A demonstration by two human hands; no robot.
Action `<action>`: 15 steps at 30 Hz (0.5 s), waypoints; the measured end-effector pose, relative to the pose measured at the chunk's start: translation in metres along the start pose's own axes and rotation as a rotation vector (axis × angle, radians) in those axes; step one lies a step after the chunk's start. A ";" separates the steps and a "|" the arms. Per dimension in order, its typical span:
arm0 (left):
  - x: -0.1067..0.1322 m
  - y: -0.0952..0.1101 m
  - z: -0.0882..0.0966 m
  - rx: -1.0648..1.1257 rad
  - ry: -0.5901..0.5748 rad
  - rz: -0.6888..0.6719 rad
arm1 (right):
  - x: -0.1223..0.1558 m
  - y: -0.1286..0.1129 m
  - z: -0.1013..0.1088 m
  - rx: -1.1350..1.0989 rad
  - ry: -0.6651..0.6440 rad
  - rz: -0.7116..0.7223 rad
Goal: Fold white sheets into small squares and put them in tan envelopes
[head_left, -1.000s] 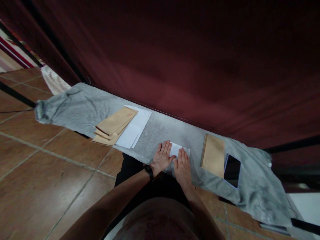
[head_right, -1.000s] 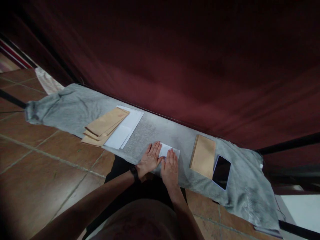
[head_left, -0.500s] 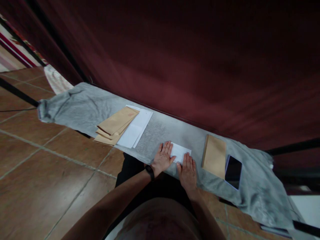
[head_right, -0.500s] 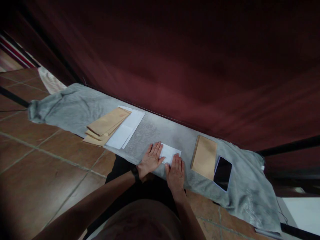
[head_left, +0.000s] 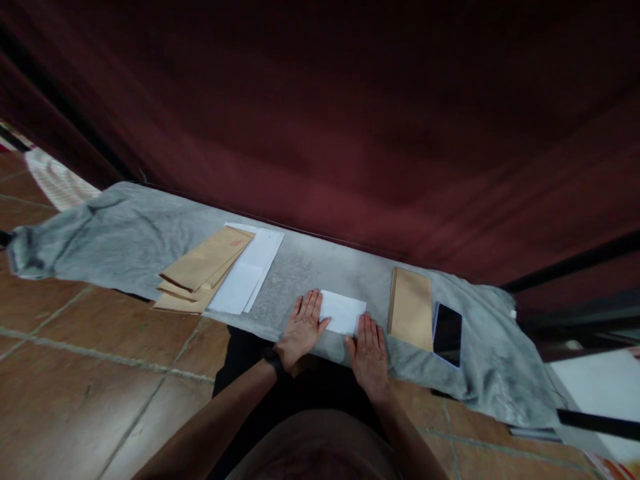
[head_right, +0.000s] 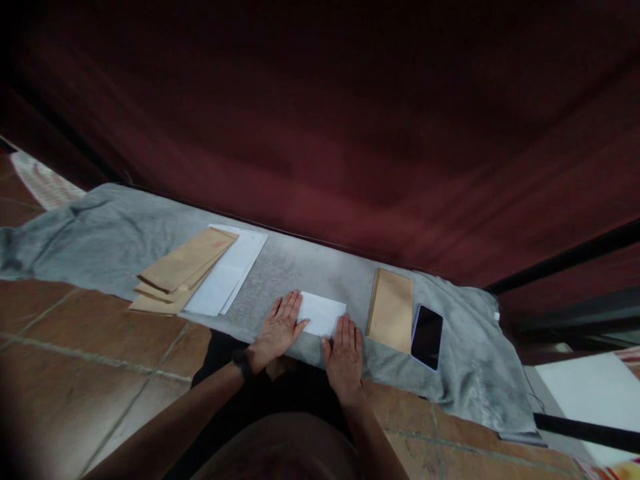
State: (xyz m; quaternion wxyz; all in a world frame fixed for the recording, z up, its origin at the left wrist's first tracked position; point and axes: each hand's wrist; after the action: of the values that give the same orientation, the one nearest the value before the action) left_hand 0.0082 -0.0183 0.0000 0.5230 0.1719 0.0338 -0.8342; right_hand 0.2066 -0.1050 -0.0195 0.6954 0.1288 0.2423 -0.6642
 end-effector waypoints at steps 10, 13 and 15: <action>-0.007 0.028 -0.001 0.066 0.045 -0.046 | 0.001 0.000 -0.003 0.017 0.006 -0.013; -0.009 0.043 -0.007 0.125 0.020 -0.135 | 0.001 0.000 -0.004 0.026 -0.005 -0.017; -0.010 0.046 -0.011 0.133 0.016 -0.133 | 0.000 0.000 -0.004 0.031 -0.004 -0.019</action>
State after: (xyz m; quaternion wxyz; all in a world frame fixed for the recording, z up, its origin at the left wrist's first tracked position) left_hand 0.0553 -0.0280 -0.0012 0.4536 0.2105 -0.0063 -0.8660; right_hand 0.2054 -0.1031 -0.0232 0.6875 0.1360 0.2316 -0.6747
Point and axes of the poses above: each hand's wrist, its own x-axis away from the middle knuckle, its own z-axis out of the back of the hand, y = z × x, and after that the axes turned 9 degrees about y, right-handed
